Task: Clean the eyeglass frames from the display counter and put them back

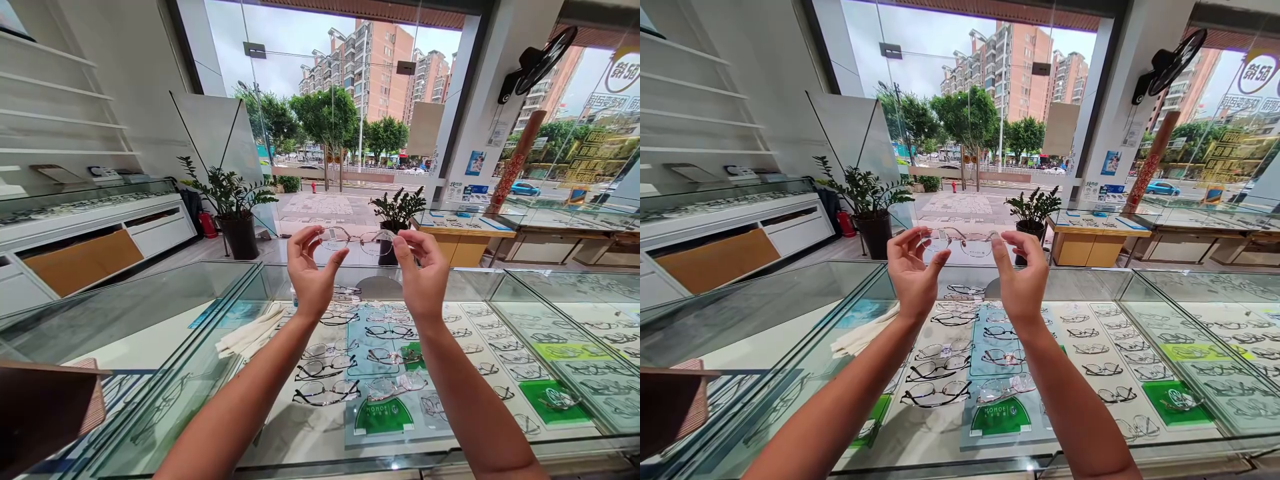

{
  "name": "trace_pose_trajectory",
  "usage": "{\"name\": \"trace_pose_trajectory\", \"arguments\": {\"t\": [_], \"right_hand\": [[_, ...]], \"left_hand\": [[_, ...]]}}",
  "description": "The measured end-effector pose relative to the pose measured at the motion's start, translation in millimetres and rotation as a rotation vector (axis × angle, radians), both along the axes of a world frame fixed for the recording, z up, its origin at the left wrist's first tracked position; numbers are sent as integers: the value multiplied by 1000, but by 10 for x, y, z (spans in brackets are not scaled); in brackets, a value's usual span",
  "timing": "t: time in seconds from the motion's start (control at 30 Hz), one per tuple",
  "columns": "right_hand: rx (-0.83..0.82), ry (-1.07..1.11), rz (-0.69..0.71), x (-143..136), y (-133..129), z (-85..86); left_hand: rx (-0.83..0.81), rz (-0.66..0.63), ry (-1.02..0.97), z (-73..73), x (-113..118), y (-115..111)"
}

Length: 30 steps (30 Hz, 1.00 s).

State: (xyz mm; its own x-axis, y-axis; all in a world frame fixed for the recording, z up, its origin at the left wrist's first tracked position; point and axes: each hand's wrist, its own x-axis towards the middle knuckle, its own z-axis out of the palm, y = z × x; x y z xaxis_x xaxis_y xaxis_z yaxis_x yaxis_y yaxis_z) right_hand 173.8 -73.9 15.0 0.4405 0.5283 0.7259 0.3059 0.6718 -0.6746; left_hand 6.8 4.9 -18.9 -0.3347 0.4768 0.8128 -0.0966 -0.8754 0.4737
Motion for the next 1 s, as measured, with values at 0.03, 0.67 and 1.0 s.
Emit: {"name": "trace_pose_trajectory", "arguments": {"t": [0.03,0.67,1.0], "right_hand": [[-10,21,19,2,2,2],[-62,262,518,7,90,-11],[-145,91,419,198,91,46]], "left_hand": [[6,10,0,4,-1,-6],[29,45,48,-2,7,-35],[-145,-101,182,52,-87,0]]}}
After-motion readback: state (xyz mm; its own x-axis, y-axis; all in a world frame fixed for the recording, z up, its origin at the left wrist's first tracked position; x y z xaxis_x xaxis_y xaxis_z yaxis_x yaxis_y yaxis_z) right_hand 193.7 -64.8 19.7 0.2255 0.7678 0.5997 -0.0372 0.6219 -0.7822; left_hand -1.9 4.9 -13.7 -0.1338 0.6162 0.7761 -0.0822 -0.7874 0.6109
